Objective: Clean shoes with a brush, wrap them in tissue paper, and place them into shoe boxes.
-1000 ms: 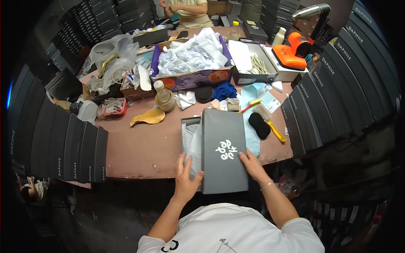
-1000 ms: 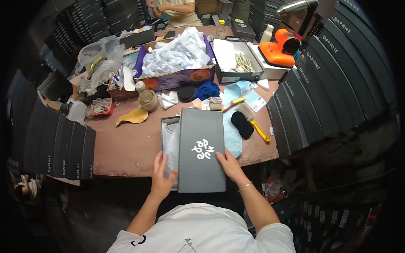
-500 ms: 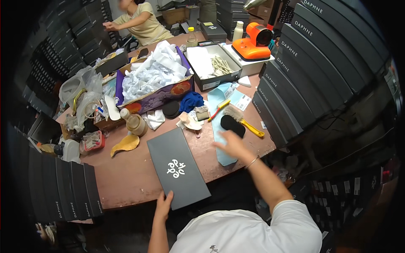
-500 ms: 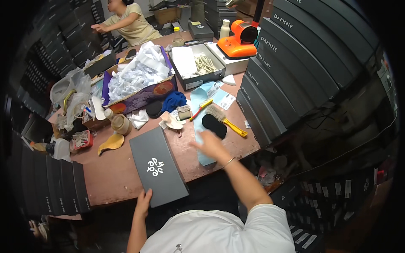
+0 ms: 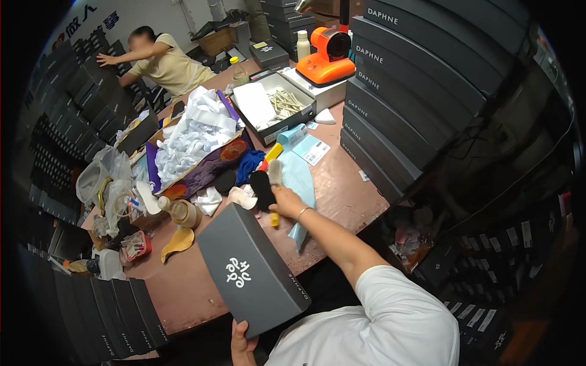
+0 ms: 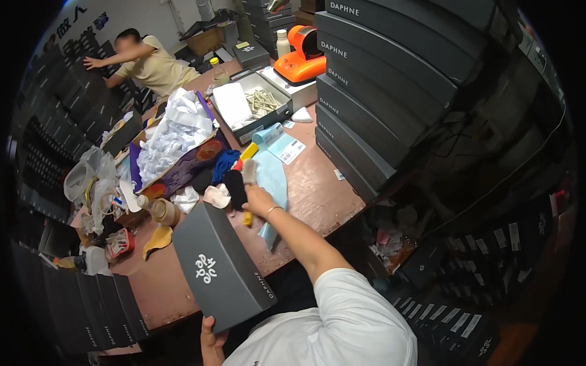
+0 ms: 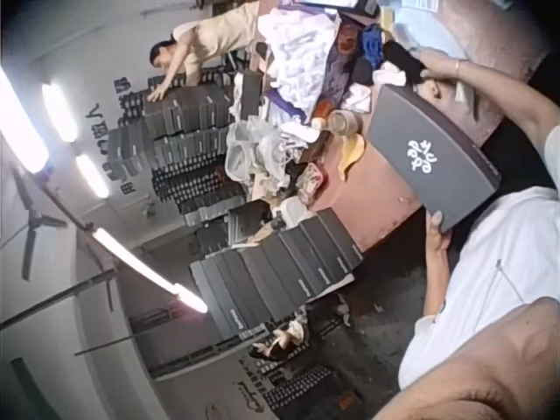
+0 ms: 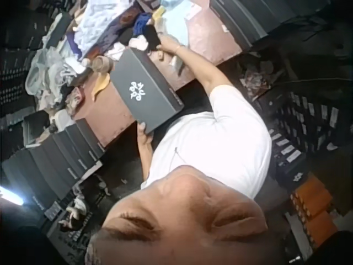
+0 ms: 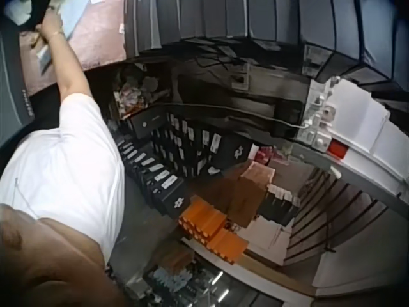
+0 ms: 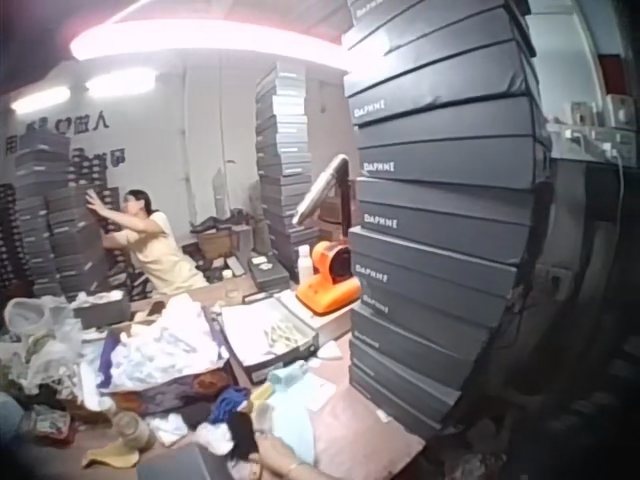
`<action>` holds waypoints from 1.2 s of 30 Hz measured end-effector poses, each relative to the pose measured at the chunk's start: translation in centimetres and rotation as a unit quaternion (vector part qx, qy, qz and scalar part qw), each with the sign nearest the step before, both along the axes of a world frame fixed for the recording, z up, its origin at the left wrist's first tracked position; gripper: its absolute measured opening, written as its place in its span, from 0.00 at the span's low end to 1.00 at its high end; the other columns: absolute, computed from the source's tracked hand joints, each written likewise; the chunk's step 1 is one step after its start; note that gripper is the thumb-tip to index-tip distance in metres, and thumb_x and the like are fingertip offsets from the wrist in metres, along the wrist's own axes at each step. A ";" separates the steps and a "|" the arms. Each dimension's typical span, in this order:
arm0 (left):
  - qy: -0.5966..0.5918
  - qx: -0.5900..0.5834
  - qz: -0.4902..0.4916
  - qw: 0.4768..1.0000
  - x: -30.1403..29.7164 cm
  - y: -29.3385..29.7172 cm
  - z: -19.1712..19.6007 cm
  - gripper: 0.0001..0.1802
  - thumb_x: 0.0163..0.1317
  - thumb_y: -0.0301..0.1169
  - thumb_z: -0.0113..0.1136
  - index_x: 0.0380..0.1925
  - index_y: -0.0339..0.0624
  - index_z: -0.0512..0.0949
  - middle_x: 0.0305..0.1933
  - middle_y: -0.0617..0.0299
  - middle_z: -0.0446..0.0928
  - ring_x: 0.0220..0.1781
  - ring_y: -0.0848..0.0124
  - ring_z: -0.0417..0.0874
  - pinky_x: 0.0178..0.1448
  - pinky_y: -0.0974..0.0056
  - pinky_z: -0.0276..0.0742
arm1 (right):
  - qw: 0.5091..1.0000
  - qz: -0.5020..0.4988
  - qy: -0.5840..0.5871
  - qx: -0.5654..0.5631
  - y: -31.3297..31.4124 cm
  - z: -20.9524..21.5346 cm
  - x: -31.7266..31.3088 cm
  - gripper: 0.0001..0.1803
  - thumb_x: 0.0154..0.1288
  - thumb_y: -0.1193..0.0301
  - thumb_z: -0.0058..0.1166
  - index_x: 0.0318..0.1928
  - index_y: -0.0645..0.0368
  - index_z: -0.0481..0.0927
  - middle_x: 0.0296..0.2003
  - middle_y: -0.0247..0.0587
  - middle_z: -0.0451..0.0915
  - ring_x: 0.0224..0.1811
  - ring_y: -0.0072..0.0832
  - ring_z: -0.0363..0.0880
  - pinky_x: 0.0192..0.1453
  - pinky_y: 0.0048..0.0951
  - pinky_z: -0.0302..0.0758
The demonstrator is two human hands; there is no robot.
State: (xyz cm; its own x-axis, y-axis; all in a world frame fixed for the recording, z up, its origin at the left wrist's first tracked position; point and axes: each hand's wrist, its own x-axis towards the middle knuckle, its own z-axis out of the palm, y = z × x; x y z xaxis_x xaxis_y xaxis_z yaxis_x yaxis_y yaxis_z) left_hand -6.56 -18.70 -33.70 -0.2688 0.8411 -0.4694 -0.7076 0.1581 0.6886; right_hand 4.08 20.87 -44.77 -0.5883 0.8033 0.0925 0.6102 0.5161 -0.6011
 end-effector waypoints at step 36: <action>0.206 0.056 0.291 0.932 -8.2 -6.1 -10.1 0.21 0.68 0.34 0.59 0.57 0.37 0.73 0.52 0.62 0.78 0.51 0.75 0.78 0.54 0.68 0.75 | 0.506 0.578 0.328 0.550 -41.0 50.4 -29.7 0.31 0.55 0.68 0.65 0.61 0.54 0.72 0.59 0.50 0.71 0.61 0.47 0.71 0.61 0.45 0.73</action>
State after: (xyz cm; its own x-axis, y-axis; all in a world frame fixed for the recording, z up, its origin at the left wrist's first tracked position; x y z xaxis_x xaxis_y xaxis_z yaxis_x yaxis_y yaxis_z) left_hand -14.77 -24.77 -43.82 -0.8340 0.5329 -0.1432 -0.3220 -0.2593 0.9105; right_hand -25.65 -20.09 5.66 -0.1601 -0.7920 0.5892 -0.6263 0.5429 0.5595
